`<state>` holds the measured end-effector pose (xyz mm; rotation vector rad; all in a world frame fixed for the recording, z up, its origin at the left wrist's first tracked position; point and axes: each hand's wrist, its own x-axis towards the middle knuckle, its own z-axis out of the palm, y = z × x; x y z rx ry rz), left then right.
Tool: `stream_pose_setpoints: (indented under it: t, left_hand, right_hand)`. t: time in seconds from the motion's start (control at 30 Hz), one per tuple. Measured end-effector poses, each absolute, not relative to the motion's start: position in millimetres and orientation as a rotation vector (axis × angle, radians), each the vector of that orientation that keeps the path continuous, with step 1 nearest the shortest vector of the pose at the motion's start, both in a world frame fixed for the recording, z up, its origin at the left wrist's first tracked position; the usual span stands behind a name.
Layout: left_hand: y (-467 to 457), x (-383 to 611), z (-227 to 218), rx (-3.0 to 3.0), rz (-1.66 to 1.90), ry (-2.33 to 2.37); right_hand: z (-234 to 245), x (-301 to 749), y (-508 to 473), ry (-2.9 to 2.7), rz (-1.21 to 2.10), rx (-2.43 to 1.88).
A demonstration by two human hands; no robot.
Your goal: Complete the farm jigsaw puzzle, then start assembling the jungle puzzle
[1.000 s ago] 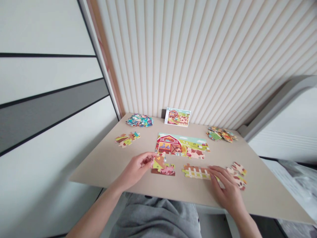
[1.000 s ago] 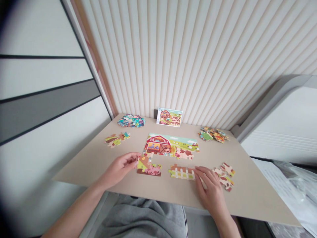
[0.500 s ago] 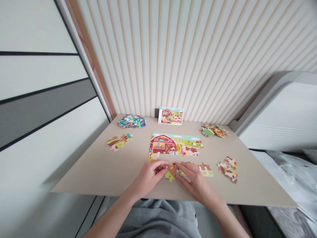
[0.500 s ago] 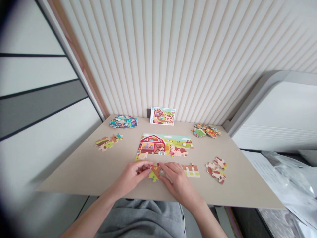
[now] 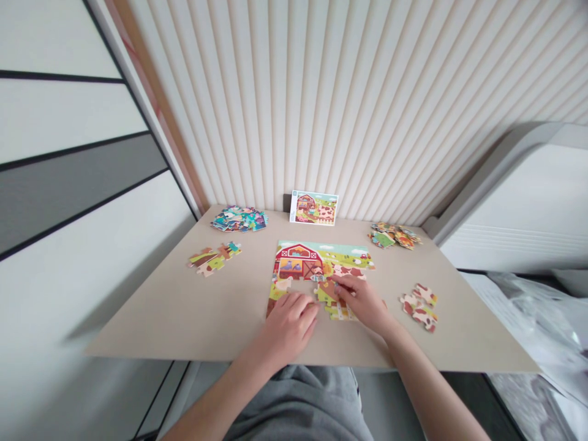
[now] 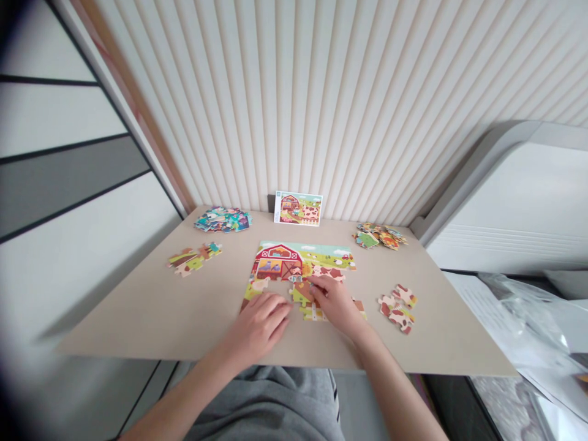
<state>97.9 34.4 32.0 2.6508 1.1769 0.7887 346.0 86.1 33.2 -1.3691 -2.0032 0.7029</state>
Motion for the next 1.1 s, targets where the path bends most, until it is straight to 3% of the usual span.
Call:
stream_pose_setpoints:
  t: [0.33, 1.1]
  left_hand:
    - [35.9, 101.7, 38.7, 2.688, 0.635, 1.138]
    - [34.9, 99.2, 29.8, 2.615, 0.74, 1.283]
  right_hand:
    - [26.3, 338.0, 90.9, -2.151, 0.527, -1.391]
    - [23.2, 335.8, 95.8, -2.119, 0.497, -1.255]
